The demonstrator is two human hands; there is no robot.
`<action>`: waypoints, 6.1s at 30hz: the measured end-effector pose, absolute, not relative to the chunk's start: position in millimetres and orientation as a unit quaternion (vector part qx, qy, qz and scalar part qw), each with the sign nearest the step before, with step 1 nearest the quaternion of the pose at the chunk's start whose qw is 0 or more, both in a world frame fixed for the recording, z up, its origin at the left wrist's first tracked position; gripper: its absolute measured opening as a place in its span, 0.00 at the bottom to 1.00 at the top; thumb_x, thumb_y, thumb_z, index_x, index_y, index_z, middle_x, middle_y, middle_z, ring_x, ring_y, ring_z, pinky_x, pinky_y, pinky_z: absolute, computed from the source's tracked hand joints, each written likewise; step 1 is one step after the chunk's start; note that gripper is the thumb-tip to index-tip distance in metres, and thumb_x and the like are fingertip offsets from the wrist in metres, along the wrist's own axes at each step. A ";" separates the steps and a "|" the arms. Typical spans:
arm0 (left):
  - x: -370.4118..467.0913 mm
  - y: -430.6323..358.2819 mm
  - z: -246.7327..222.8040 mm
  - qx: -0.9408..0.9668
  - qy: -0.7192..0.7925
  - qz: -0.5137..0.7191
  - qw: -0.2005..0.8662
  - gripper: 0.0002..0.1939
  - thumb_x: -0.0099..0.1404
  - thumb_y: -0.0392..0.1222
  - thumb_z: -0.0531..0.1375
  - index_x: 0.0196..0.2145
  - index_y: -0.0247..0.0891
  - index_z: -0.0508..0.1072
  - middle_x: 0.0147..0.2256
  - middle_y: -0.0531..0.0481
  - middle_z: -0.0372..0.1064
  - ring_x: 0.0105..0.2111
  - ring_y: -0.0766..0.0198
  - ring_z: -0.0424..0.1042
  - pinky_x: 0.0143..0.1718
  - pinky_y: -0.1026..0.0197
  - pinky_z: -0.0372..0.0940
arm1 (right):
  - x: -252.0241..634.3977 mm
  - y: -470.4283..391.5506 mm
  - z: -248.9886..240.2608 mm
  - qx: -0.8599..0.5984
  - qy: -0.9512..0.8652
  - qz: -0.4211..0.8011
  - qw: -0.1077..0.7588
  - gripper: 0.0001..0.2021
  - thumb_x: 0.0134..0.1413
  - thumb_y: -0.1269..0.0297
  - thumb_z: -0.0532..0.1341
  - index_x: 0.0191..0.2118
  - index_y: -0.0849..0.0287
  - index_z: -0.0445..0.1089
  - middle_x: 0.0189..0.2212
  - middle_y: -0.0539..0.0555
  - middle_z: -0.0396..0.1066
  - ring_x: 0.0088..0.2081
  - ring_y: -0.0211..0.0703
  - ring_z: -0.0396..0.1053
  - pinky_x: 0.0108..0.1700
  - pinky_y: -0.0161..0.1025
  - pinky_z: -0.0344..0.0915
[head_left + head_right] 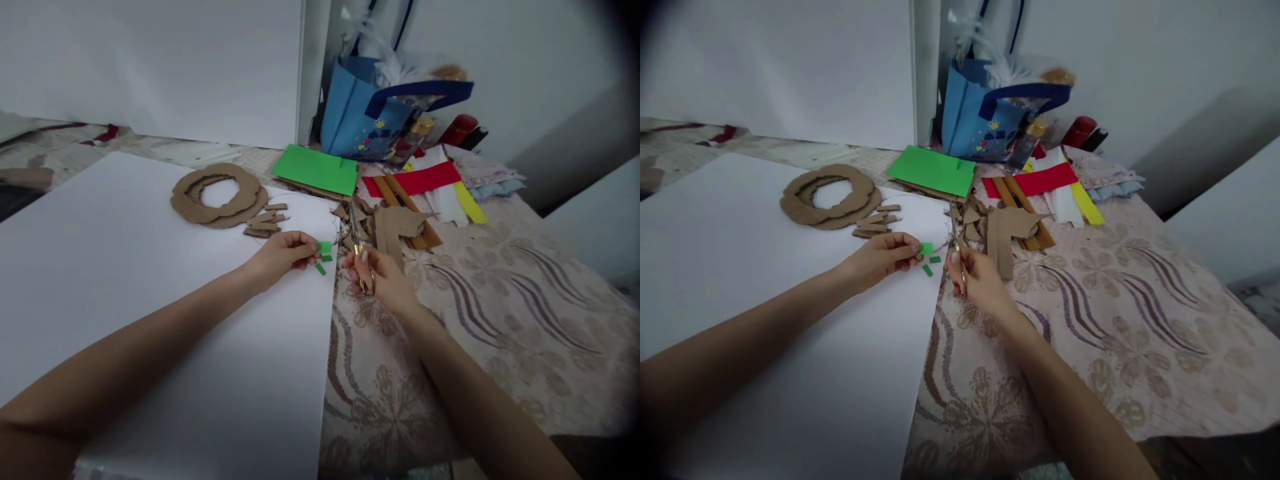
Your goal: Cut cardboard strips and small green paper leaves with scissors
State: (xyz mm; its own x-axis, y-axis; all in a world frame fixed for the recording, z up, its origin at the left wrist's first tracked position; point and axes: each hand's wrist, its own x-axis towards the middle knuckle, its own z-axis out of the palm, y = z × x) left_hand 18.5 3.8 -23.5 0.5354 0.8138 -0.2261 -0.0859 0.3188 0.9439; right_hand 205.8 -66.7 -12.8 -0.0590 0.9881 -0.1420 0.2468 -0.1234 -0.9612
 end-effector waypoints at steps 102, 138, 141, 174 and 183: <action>30.0 -18.1 -21.8 0.345 0.371 0.315 0.803 0.07 0.55 0.35 0.65 0.30 0.31 0.69 0.27 0.51 0.70 0.26 0.73 0.69 0.30 0.67 0.61 | 212.5 -99.7 -14.5 -0.547 -0.590 0.552 0.219 0.25 0.57 0.40 0.47 0.29 0.59 0.61 0.18 0.46 0.56 0.20 0.35 0.55 0.23 0.34 0.53; 26.8 -11.9 -19.2 0.381 0.350 0.264 0.814 0.07 0.56 0.36 0.64 0.28 0.32 0.68 0.25 0.51 0.71 0.25 0.73 0.68 0.29 0.67 0.60 | 214.3 -101.6 -13.4 -0.539 -0.556 0.592 0.224 0.26 0.54 0.36 0.48 0.26 0.58 0.57 0.17 0.45 0.54 0.18 0.33 0.54 0.21 0.33 0.54; 27.1 -11.1 -17.6 0.380 0.356 0.260 0.813 0.06 0.57 0.34 0.63 0.29 0.32 0.68 0.25 0.51 0.71 0.24 0.73 0.68 0.28 0.68 0.60 | 214.4 -101.7 -12.8 -0.538 -0.561 0.589 0.222 0.26 0.54 0.37 0.48 0.27 0.58 0.57 0.17 0.45 0.54 0.18 0.33 0.54 0.21 0.33 0.54; 23.2 -5.5 -13.7 0.389 0.366 0.218 0.817 0.05 0.57 0.34 0.63 0.29 0.31 0.69 0.26 0.51 0.72 0.25 0.74 0.68 0.29 0.69 0.61 | 221.1 -102.4 -24.0 -0.530 -0.582 0.578 0.215 0.22 0.58 0.42 0.48 0.27 0.58 0.56 0.17 0.45 0.54 0.18 0.32 0.52 0.20 0.32 0.52; 21.1 -0.8 -13.2 0.413 0.370 0.195 0.809 0.03 0.58 0.31 0.61 0.30 0.31 0.69 0.29 0.49 0.72 0.26 0.73 0.69 0.29 0.67 0.61 | 223.7 -97.1 -14.4 -0.564 -0.676 0.452 0.141 0.19 0.61 0.49 0.49 0.25 0.57 0.54 0.19 0.46 0.53 0.20 0.34 0.54 0.22 0.33 0.50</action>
State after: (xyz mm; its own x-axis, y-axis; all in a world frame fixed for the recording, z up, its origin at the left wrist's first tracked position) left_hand 21.1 -0.8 -13.2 0.6507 0.6206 -0.4376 -0.0104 0.5835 0.8121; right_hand 223.7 -97.1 -14.4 -0.3237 0.8906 -0.3195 0.6361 -0.0451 -0.7703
